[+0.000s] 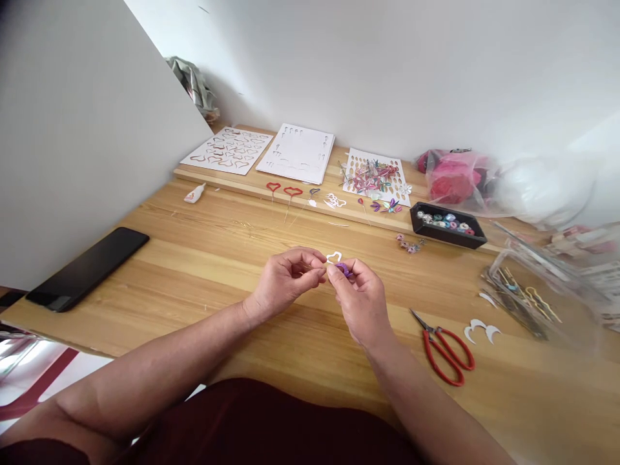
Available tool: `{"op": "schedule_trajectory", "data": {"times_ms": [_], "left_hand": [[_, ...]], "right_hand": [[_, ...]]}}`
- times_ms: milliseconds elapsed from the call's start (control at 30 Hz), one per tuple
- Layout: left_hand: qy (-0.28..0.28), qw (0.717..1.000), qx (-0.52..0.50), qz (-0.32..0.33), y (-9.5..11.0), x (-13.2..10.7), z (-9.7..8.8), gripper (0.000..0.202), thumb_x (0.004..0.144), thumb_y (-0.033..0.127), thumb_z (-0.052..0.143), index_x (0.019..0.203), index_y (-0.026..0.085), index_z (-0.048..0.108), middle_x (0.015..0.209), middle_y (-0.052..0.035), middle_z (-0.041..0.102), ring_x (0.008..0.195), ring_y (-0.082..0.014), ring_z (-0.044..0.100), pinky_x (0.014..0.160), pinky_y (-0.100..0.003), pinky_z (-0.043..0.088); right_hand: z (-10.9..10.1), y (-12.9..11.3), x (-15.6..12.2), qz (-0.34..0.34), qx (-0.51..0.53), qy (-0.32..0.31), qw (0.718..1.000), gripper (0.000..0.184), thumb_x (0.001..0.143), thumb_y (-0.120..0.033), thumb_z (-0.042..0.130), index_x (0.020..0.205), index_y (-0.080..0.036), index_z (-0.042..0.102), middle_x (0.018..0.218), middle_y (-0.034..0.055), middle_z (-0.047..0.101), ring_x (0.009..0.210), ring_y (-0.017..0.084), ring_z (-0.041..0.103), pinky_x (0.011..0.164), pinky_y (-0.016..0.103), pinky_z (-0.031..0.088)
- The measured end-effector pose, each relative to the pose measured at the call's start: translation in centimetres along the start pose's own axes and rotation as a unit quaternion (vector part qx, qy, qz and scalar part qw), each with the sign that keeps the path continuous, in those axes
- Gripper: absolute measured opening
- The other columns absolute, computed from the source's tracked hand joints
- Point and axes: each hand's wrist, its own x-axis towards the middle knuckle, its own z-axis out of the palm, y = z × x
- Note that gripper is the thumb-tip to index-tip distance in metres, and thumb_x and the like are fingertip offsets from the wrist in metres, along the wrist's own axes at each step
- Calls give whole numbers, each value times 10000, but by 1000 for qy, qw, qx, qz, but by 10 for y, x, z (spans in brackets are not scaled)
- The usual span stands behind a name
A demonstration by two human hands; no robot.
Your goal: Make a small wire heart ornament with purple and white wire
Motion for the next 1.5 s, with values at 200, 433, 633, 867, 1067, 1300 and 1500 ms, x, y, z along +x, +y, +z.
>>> {"op": "schedule_trajectory", "data": {"times_ms": [200, 433, 633, 867, 1067, 1300, 1500], "left_hand": [[3, 996, 86, 28, 5, 0, -3, 118, 787, 208, 713, 880, 137, 692, 963, -75, 721, 700, -102, 649, 595, -202, 518], [18, 969, 203, 139, 1, 0, -7, 56, 817, 192, 699, 819, 167, 749, 783, -43, 690, 706, -114, 609, 617, -222, 499], [4, 969, 216, 117, 3, 0, -7, 76, 826, 205, 680, 783, 159, 723, 741, -34, 672, 673, -113, 572, 637, -239, 472], [-51, 995, 38, -76, 8, 4, -9, 196, 784, 320, 729, 774, 128, 688, 757, -34, 691, 672, -115, 587, 664, -249, 463], [-90, 987, -32, -131, 9, 7, -14, 281, 731, 391, 779, 767, 123, 701, 685, -5, 648, 621, -92, 522, 651, -251, 419], [-102, 974, -79, -188, 9, 7, -13, 358, 663, 445, 814, 742, 122, 680, 605, 25, 547, 558, -67, 432, 558, -242, 316], [-104, 961, -129, -220, 9, 8, -11, 404, 600, 458, 852, 706, 121, 657, 598, 25, 533, 539, -58, 420, 526, -231, 286]], "right_hand": [[-1, 0, 3, 8, 8, 39, 999, 259, 783, -341, 799, 737, -182, 599, 609, -59, 501, 465, 37, 338, 428, 210, 255], [1, -5, 2, 39, 27, 32, 998, 261, 765, -327, 807, 720, -170, 603, 592, -55, 516, 441, 28, 331, 411, 199, 231], [3, -6, 1, 48, 30, 30, 998, 258, 744, -319, 822, 712, -167, 616, 592, -50, 518, 437, 26, 321, 404, 198, 218], [4, -6, 1, 33, 29, 36, 998, 231, 725, -310, 835, 746, -165, 656, 591, -47, 516, 441, 33, 326, 403, 206, 233], [5, -6, 1, 22, 39, 27, 999, 226, 743, -296, 825, 723, -167, 641, 608, -48, 514, 451, 32, 334, 415, 206, 245], [3, -4, -1, 14, 35, 16, 999, 228, 750, -307, 817, 727, -177, 631, 617, -47, 517, 459, 40, 330, 417, 217, 259], [3, -2, 0, 25, 53, 3, 998, 223, 753, -307, 815, 733, -180, 633, 634, -44, 519, 469, 42, 316, 420, 214, 248]]}}
